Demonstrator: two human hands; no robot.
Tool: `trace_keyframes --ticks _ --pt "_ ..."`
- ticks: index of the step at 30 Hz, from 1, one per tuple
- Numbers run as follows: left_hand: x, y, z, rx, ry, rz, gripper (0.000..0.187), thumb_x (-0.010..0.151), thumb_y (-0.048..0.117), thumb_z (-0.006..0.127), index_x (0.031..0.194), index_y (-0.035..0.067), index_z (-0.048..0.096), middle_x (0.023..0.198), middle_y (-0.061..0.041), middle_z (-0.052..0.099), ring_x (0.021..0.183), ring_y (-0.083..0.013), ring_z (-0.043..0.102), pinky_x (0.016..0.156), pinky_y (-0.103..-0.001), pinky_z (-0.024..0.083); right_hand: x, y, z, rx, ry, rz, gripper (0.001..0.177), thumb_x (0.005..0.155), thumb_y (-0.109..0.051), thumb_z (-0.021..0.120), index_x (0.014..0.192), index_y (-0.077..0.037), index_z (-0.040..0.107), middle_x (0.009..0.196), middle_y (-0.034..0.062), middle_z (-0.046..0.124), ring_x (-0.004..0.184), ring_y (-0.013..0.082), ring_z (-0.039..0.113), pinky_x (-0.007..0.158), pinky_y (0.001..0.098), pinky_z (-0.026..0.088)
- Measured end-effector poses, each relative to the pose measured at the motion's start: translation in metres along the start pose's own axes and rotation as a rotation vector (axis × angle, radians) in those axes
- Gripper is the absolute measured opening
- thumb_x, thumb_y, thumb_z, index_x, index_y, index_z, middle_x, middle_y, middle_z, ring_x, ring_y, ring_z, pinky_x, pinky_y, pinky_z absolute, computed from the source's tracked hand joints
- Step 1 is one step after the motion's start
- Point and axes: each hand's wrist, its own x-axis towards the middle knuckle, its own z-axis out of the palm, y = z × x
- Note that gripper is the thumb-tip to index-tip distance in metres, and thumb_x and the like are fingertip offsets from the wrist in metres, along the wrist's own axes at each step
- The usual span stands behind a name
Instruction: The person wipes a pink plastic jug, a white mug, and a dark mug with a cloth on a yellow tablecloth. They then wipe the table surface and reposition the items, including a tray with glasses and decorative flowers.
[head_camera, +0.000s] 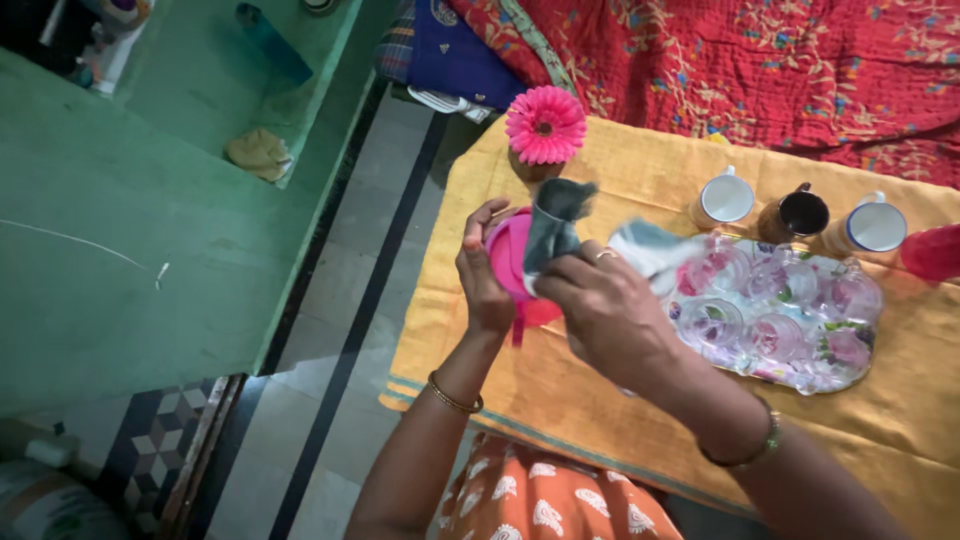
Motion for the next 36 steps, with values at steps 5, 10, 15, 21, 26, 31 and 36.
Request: trace_keyframes --ticks 5,10,15,21,26,31,36 --pt "-0.002 -0.007 -0.001 -0.268 -0.049 -0.101 0.085 0.106 0.069 0.03 0.142 -0.006 0.049 0.128 -0.013 0.062 0.119 -0.0194 0.061 0.106 -0.034 0.049 0.018 0.014 0.031 0.128 -0.015 -0.127 0.04 0.065 0.002 0.07 0.104 -0.005 0.074 0.105 0.0096 0.07 0.099 0.0341 0.06 0.086 0.0444 0.05" --pt "0.001 -0.009 0.001 -0.238 -0.062 -0.12 0.087 0.108 0.07 0.027 0.142 -0.007 0.048 0.127 -0.014 0.063 0.118 -0.0194 0.062 0.104 -0.034 0.05 0.03 0.028 0.028 0.006 0.046 -0.008 0.029 0.073 0.0 0.072 0.101 -0.008 0.075 0.102 0.0087 0.071 0.097 0.033 0.06 0.086 0.0447 0.05" --pt "0.004 -0.006 0.002 -0.195 -0.047 -0.126 0.089 0.105 0.071 0.025 0.142 -0.008 0.046 0.125 -0.016 0.068 0.117 -0.0212 0.065 0.105 -0.034 0.051 -0.003 0.003 0.019 0.081 0.256 0.163 0.024 0.084 0.004 0.069 0.104 -0.007 0.074 0.109 0.0076 0.072 0.101 0.0293 0.063 0.089 0.0426 0.052" --pt "0.003 -0.006 -0.001 -0.208 -0.052 -0.072 0.09 0.107 0.07 0.031 0.14 -0.011 0.053 0.127 -0.015 0.064 0.117 -0.0213 0.062 0.104 -0.035 0.051 0.007 0.0 0.047 0.179 0.19 -0.013 0.034 0.07 0.001 0.072 0.103 -0.003 0.073 0.106 0.0119 0.07 0.102 0.0373 0.063 0.087 0.0472 0.051" --pt "0.01 0.006 0.001 0.033 -0.052 -0.011 0.065 0.11 0.048 0.036 0.137 -0.009 0.055 0.121 -0.017 0.068 0.114 -0.0219 0.066 0.101 -0.035 0.053 0.022 0.021 0.062 0.225 0.513 0.122 0.025 0.089 0.002 0.072 0.113 -0.006 0.072 0.115 0.0092 0.071 0.106 0.0295 0.066 0.095 0.0383 0.054" --pt "0.011 0.017 0.002 0.089 -0.06 -0.037 0.048 0.104 0.027 0.039 0.132 -0.008 0.056 0.119 -0.017 0.07 0.109 -0.0232 0.067 0.099 -0.034 0.053 0.011 0.026 0.095 0.787 0.95 0.412 0.017 0.105 -0.004 0.062 0.122 -0.001 0.065 0.118 0.0072 0.066 0.109 0.0135 0.063 0.099 0.0276 0.052" --pt "0.012 0.02 0.003 0.106 -0.061 -0.008 0.045 0.104 0.025 0.037 0.123 -0.009 0.061 0.117 -0.018 0.069 0.112 -0.0255 0.067 0.104 -0.035 0.052 -0.01 0.054 0.138 1.032 1.105 0.474 0.015 0.11 -0.008 0.055 0.12 -0.001 0.064 0.114 0.005 0.066 0.105 0.0114 0.061 0.097 0.0269 0.052"
